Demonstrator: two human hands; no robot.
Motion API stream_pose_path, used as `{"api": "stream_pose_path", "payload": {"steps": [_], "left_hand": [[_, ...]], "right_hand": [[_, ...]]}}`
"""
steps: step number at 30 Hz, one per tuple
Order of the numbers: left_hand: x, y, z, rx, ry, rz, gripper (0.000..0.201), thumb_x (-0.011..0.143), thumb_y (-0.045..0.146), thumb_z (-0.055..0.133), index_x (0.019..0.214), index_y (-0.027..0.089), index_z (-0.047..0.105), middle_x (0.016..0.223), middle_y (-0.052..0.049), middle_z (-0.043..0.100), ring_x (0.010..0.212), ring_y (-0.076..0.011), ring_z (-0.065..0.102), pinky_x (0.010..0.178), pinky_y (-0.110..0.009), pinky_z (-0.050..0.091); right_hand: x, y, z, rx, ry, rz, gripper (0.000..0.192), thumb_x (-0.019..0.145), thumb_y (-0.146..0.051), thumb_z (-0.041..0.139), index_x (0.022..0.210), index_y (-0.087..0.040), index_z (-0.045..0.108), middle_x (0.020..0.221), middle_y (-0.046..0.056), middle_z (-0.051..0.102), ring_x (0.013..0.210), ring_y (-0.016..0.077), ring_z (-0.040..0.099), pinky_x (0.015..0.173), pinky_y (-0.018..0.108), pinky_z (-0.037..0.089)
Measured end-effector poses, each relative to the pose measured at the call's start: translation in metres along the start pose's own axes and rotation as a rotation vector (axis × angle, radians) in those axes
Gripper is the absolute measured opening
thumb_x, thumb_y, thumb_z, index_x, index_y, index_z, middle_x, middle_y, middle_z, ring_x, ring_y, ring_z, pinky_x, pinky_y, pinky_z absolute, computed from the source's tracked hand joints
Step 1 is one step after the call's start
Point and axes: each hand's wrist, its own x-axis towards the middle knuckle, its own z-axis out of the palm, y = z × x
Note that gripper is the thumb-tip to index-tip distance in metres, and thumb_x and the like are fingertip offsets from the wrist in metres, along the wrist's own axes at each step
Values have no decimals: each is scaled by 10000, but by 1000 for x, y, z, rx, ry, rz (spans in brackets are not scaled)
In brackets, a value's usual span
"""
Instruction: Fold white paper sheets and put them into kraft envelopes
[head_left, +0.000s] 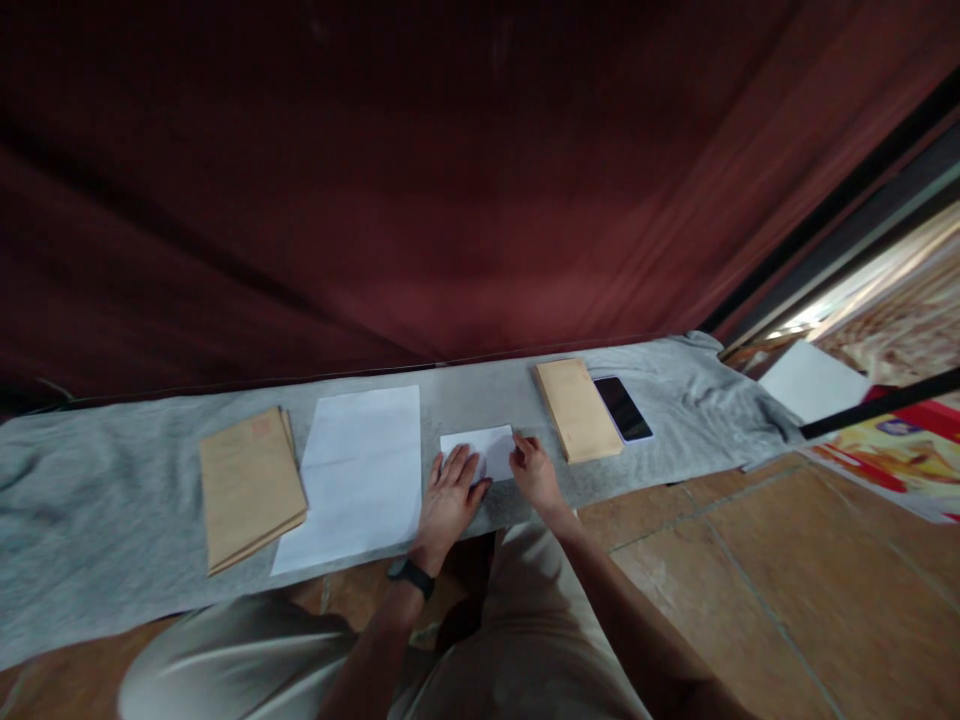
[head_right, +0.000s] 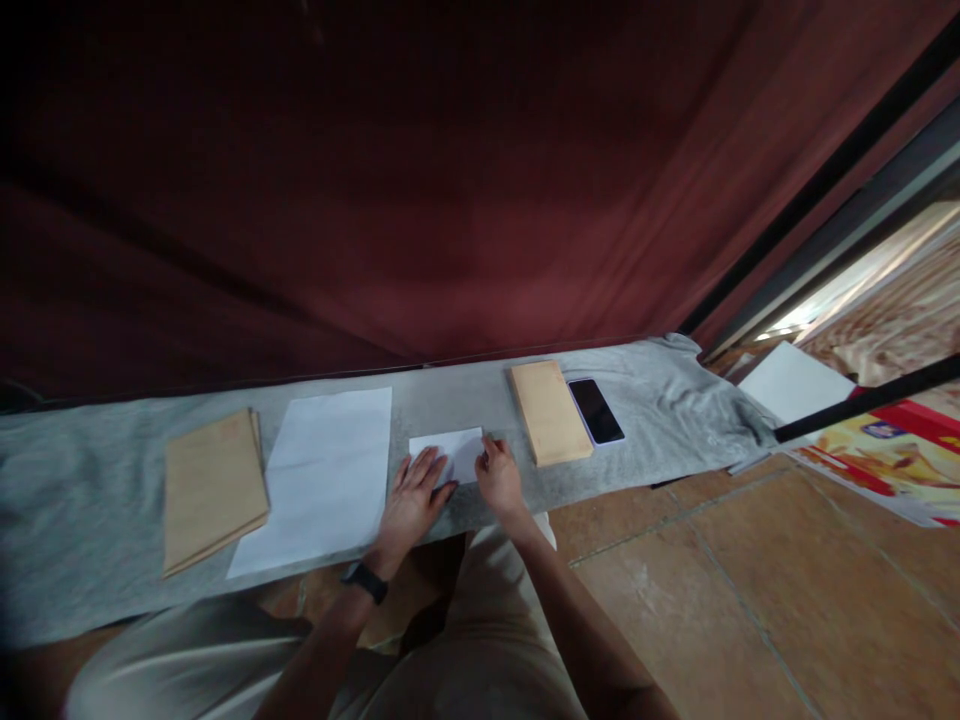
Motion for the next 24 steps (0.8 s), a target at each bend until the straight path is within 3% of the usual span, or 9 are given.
{"api": "stream_pose_path", "payload": {"steps": [4,9,14,19,24], "left_hand": [[-1,1,-1,5,-13,13,444,1025,389,427,1384,186,592,1516,-114,531,1448,-265,444,1245,-534,291],[-2,0,-1,11,-9,22,426,1028,299,391,1378,168,597,1515,-113,533,1450,-252,443,1246,-514,306],[3,6,4,23,0,27,441,1017,230,354,1362,122,606,1494,-144,549,1448,-252,447,1242,-495,321],[19,19,15,35,-26,-19,494,1015,216,321,1457,102,511,1560,-152,469,1482,-256,391,1232,-488,329],[24,19,19,56,-14,-85,535,1015,271,338,1521,123,428,1598,-152,409,1518,-274,317,1230,-520,302]], "right_hand": [[-5,1,-2,12,-6,-43,484,885,-77,410,1284,-161,671,1152,124,701,976,217,697,908,321,567],[-12,-7,-3,-43,16,-194,437,941,-113,431,1325,-142,638,1368,144,626,1255,244,591,1086,403,493],[-19,-15,4,-133,-85,-352,425,994,-184,461,1400,-166,583,1496,115,548,1402,244,483,1170,465,411],[-23,-17,5,-229,-112,-344,473,1015,-178,410,1477,-137,504,1541,121,501,1452,233,430,1225,460,327],[-25,-21,7,-287,-67,-258,483,1024,-210,416,1496,-131,484,1571,143,454,1484,267,383,1229,494,293]]}}
